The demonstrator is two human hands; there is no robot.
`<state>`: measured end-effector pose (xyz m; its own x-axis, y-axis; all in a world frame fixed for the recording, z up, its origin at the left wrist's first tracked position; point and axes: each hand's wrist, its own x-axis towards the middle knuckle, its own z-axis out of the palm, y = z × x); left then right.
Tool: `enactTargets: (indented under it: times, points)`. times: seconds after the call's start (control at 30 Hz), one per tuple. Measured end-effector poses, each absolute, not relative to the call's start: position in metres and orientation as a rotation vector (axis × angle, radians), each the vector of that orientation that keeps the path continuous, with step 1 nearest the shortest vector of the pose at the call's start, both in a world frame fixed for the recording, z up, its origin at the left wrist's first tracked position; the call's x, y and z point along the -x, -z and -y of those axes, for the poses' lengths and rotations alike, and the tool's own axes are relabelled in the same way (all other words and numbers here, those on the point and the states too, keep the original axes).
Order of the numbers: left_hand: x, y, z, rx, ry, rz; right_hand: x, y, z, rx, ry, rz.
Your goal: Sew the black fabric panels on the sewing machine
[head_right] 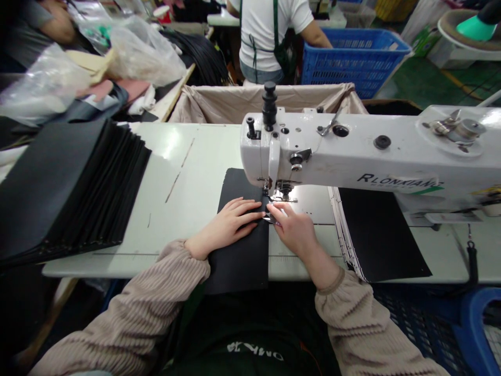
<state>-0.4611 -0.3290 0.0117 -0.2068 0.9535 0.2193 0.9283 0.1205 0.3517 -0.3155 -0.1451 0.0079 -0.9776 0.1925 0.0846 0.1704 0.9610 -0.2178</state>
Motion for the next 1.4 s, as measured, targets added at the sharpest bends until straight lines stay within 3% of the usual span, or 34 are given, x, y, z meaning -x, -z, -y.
enactTargets:
  times: [1.4]
  points:
    - [0.464, -0.0042, 0.3282, -1.928, -0.664, -2.374, 0.3153, -0.003, 0.1435, 0.261, -0.311, 2.988]
